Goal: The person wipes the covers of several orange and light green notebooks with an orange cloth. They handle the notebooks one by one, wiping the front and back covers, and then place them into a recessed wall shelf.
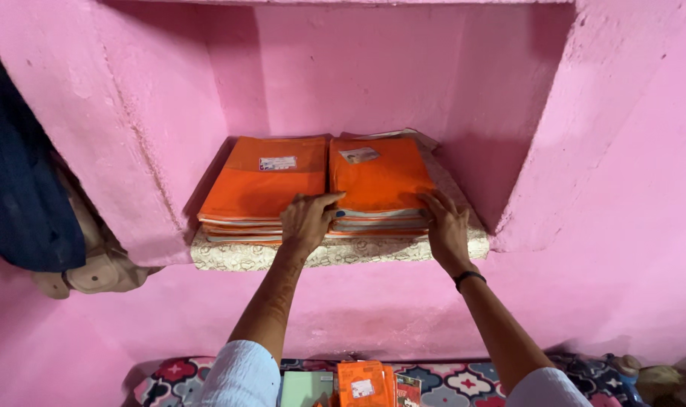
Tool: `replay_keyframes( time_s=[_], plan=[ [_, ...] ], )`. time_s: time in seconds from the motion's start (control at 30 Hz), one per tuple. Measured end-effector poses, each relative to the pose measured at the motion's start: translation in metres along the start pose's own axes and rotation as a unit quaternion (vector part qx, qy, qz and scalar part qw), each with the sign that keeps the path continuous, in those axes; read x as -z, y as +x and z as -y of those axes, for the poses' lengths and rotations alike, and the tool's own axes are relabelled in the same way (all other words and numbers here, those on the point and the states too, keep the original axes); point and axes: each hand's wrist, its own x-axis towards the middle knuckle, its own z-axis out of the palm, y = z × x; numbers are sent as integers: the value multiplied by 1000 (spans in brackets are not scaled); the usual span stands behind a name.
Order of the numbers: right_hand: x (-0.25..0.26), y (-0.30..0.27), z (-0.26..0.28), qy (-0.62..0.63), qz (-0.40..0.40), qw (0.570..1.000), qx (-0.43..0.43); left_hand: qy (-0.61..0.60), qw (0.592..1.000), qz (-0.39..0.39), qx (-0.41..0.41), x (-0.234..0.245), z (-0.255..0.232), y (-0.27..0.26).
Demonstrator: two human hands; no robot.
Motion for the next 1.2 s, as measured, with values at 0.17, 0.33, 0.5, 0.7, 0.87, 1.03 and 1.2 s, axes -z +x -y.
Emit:
replay_keyframes(
  time_s=[0.17, 0.33, 0.5, 0.7, 0.87, 1.03, 1.2],
  plan=[
    [-2, 0, -3, 2, -10, 1000, -7, -4, 1000, -8, -7, -8, 4, 1],
    [-4, 2, -1, -8, -14, 1000, -13, 8, 1000, -20, -1, -9, 0, 2],
    [-6, 0, -3, -4, -11, 1000, -20, 14, 1000, 11, 22, -5, -2, 2],
    [-5, -4, -1, -7, -7, 1000, -21, 2, 1000, 3, 18, -3, -4, 0],
    [-8, -7, 4, -25, 26, 996, -87, -10, 997, -69, -43, -14, 1, -7],
    [-12, -17, 4, -126, 7, 991, -36, 31, 995, -48, -76, -31, 3, -11],
    [-12, -24, 8, -162, 27, 986, -33, 81, 992, 12, -92, -30, 1, -29]
  ],
)
